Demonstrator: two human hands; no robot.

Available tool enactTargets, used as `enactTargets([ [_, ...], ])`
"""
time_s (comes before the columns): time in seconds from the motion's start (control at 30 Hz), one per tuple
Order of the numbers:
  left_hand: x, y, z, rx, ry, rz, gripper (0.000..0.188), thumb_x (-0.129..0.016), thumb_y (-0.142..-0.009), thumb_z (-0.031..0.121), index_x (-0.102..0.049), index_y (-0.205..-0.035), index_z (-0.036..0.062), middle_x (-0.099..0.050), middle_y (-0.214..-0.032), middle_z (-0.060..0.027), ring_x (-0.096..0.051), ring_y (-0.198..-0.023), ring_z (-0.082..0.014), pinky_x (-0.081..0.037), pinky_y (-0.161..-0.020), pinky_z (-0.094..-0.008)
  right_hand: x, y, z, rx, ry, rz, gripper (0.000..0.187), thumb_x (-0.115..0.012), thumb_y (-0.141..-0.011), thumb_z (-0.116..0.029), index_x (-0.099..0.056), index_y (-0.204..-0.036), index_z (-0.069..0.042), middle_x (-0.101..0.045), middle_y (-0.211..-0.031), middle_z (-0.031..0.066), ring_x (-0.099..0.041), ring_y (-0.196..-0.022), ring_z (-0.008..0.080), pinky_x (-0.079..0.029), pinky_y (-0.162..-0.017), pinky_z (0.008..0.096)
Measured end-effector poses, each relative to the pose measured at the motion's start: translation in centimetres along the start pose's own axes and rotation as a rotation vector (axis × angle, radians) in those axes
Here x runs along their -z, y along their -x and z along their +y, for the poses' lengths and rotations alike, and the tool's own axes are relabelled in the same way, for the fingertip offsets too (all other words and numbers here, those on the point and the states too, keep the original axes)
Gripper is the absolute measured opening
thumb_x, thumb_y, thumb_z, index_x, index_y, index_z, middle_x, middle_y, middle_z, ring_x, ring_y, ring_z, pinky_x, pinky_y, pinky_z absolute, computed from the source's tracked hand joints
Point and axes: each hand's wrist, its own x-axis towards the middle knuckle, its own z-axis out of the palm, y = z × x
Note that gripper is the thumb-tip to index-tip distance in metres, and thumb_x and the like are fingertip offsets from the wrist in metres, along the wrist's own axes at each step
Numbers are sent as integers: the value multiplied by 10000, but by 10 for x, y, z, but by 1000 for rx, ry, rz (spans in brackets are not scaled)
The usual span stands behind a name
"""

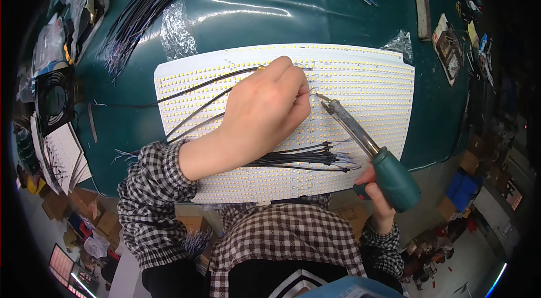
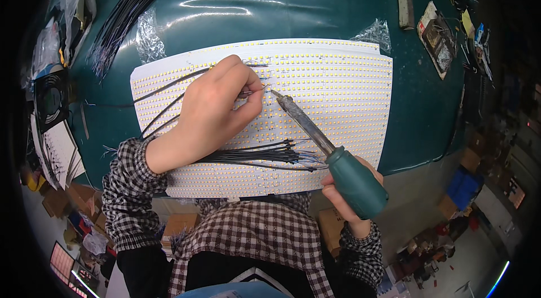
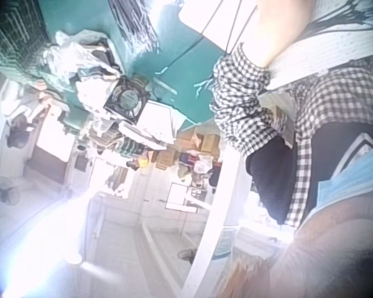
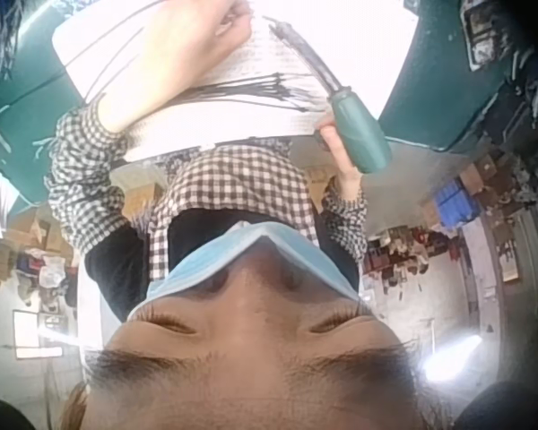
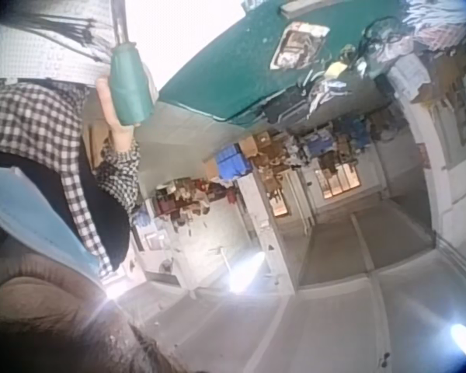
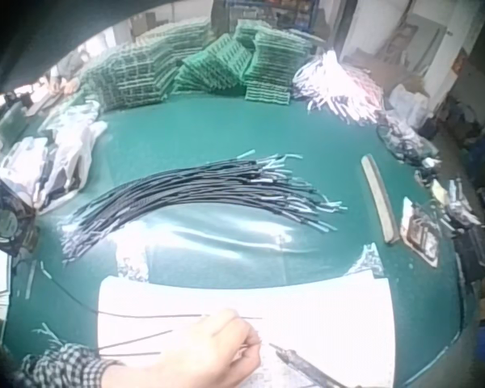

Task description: The person uses a soldering iron to attach black wires to a large white LED panel. They hold the wires in place with one hand while applying heat with the other, working systematically across the panel's surface. The person briefly lifts the panel to inspect the connections before continuing the soldering process.

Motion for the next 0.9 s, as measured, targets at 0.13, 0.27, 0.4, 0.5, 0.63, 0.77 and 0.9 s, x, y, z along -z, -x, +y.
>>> enactTargets([
  [0.13, 0, 0, 0, 1, 1, -2, 176, -762, -804, -21, -617, -893, 25, -624, -844, -109, -677, -724, -277, -544, -629, -371, 2, 1, 4, 16, 37, -5, 289, -822, -757, -88, -745, -1000, 49, -741, -841, 98, -709, -750, 183, -568, -744, 328],
  [0.27, 0, 0, 0, 4, 5, 3, 174, -760, -803, -23, -617, -891, 23, -623, -843, -108, -677, -722, -276, -543, -629, -370, -1, 1, 3, 31, 46, 18, 282, -821, -756, -89, -747, -992, 48, -741, -839, 98, -713, -748, 187, -569, -742, 327],
  [0.4, 0, 0, 1, 0, 0, 9, 174, -761, -802, -23, -617, -887, 23, -618, -839, -107, -677, -722, -274, -542, -628, -368, -6, 1, -2, 9, 14, 64, 269, -823, -756, -96, -750, -975, 42, -743, -842, 99, -716, -746, 191, -570, -743, 332],
  [0.5, 0, 0, 0, -4, -2, 12, 176, -763, -801, -25, -616, -887, 23, -616, -836, -106, -677, -722, -274, -543, -628, -367, -5, 1, -1, 5, 41, 43, 270, -826, -761, -100, -751, -978, 42, -741, -840, 95, -712, -745, 187, -568, -739, 332],
  [0.63, 0, 0, 0, -7, 7, 13, 179, -764, -800, -27, -616, -888, 23, -615, -835, -106, -678, -723, -274, -543, -628, -367, 0, 2, 3, 22, 117, 8, 271, -829, -771, -113, -747, -979, 41, -737, -839, 93, -704, -749, 189, -563, -732, 331],
  [0.77, 0, 0, 0, -10, -3, 14, 180, -765, -798, -24, -616, -888, 24, -616, -836, -110, -677, -722, -276, -543, -629, -370, -3, 2, -2, -32, -6, 45, 274, -830, -775, -123, -734, -978, 34, -735, -841, 93, -700, -761, 189, -560, -745, 330],
  [0.9, 1, 0, 1, -3, -7, 8, 178, -764, -799, -21, -617, -887, 26, -616, -837, -111, -675, -720, -278, -543, -629, -372, -1, 1, -4, -25, -47, 34, 300, -826, -783, -123, -716, -1014, 34, -737, -846, 94, -700, -773, 184, -561, -763, 327],
])
